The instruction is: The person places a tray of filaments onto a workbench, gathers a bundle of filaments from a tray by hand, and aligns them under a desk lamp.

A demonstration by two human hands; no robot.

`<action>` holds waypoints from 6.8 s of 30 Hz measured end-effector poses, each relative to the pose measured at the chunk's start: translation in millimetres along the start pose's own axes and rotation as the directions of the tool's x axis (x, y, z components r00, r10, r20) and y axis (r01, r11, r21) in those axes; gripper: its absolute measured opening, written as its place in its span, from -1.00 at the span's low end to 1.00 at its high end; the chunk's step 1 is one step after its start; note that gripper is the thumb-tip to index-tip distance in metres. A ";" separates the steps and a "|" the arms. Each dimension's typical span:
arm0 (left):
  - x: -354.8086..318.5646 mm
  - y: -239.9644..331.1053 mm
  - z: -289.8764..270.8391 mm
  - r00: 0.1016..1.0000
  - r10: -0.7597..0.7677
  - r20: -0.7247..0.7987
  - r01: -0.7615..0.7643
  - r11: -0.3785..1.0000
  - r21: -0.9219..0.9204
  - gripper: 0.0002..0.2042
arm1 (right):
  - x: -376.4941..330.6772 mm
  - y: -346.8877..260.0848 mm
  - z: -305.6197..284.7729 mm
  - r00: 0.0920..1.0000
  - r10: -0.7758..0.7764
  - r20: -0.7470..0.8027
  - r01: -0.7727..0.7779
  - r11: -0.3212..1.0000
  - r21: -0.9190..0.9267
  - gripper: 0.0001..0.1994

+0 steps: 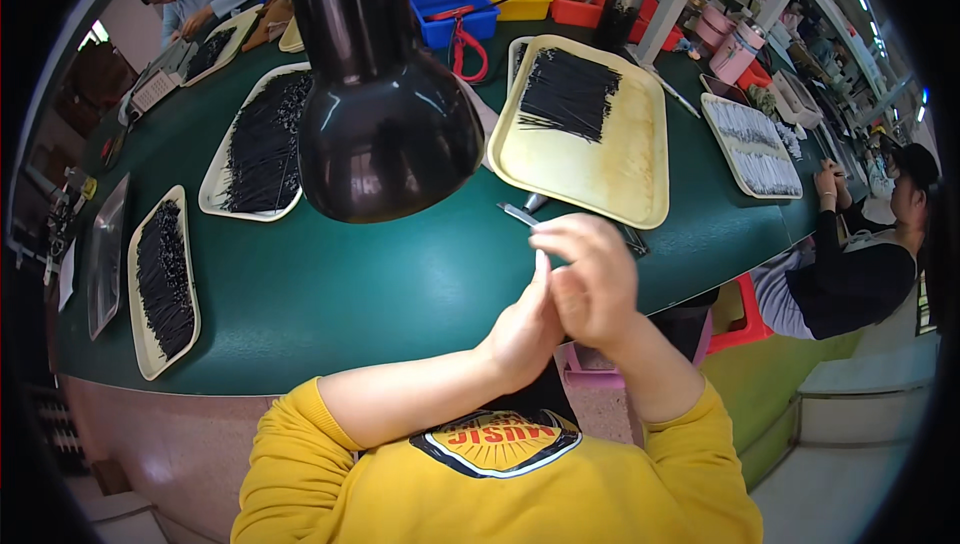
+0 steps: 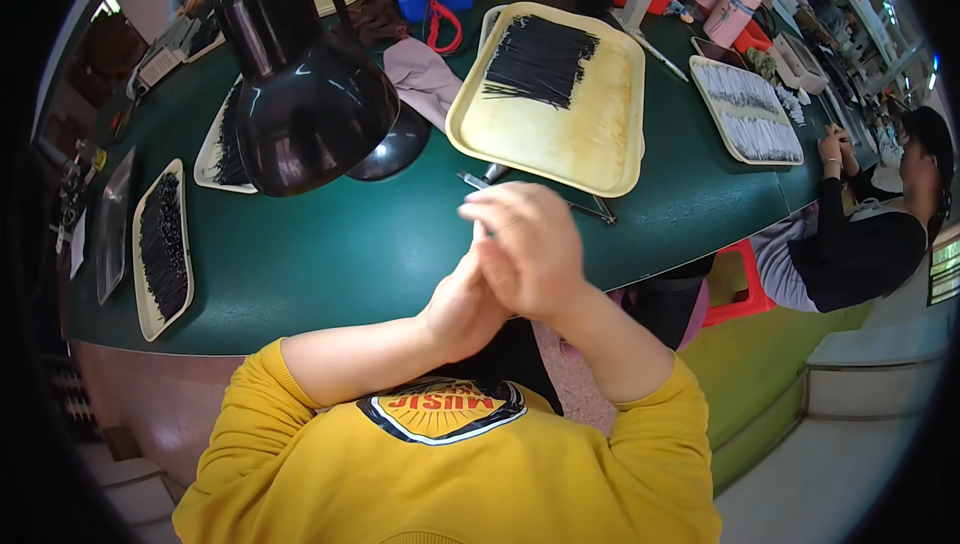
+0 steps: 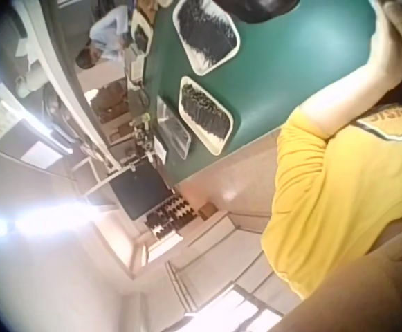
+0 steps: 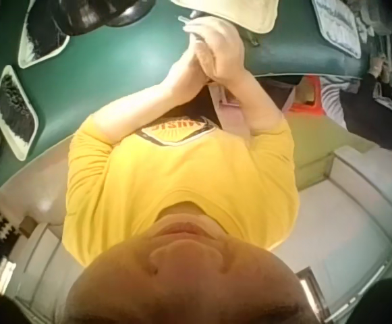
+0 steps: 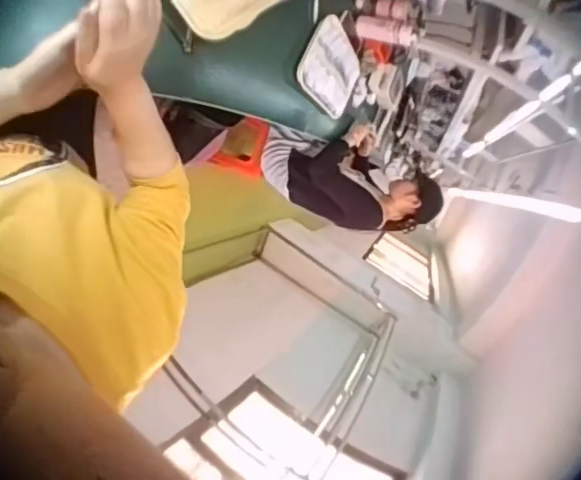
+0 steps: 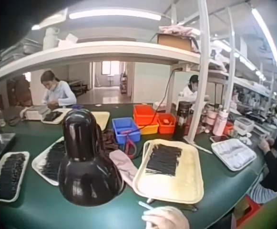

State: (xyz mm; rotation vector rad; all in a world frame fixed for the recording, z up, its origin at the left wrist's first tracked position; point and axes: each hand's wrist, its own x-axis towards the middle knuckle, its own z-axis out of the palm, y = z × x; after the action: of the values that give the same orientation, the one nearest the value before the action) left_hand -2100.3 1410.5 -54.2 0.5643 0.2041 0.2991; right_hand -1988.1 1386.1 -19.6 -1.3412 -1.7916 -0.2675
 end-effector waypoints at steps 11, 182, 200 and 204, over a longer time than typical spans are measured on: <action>-100.9 119.1 -61.8 0.922 0.386 -0.019 -0.145 0.390 0.910 -0.77 | -5.0 30.7 -7.7 0.973 0.227 0.051 -0.225 0.974 -0.032 -0.84; -16.5 -32.7 17.7 0.877 -0.351 0.329 0.420 0.892 -0.169 -0.20 | -83.7 -23.3 -68.0 0.871 0.423 0.248 -0.217 -0.121 0.969 -0.32; 21.7 -59.5 32.1 0.970 -0.094 0.225 0.067 0.990 0.127 -0.26 | 103.9 104.8 -67.7 0.396 0.898 -0.191 0.343 0.049 0.938 -0.79; 5.5 -43.4 47.0 0.952 -0.149 0.268 0.168 0.985 -0.048 -0.34 | 127.5 110.4 -50.7 0.389 0.913 -0.122 0.423 -0.059 0.904 -0.85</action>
State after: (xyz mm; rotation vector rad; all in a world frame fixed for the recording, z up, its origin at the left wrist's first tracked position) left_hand -2072.9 1354.2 -39.9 0.5085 -0.0193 0.0725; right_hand -1874.2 1485.7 70.5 -0.1949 -0.1413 0.5774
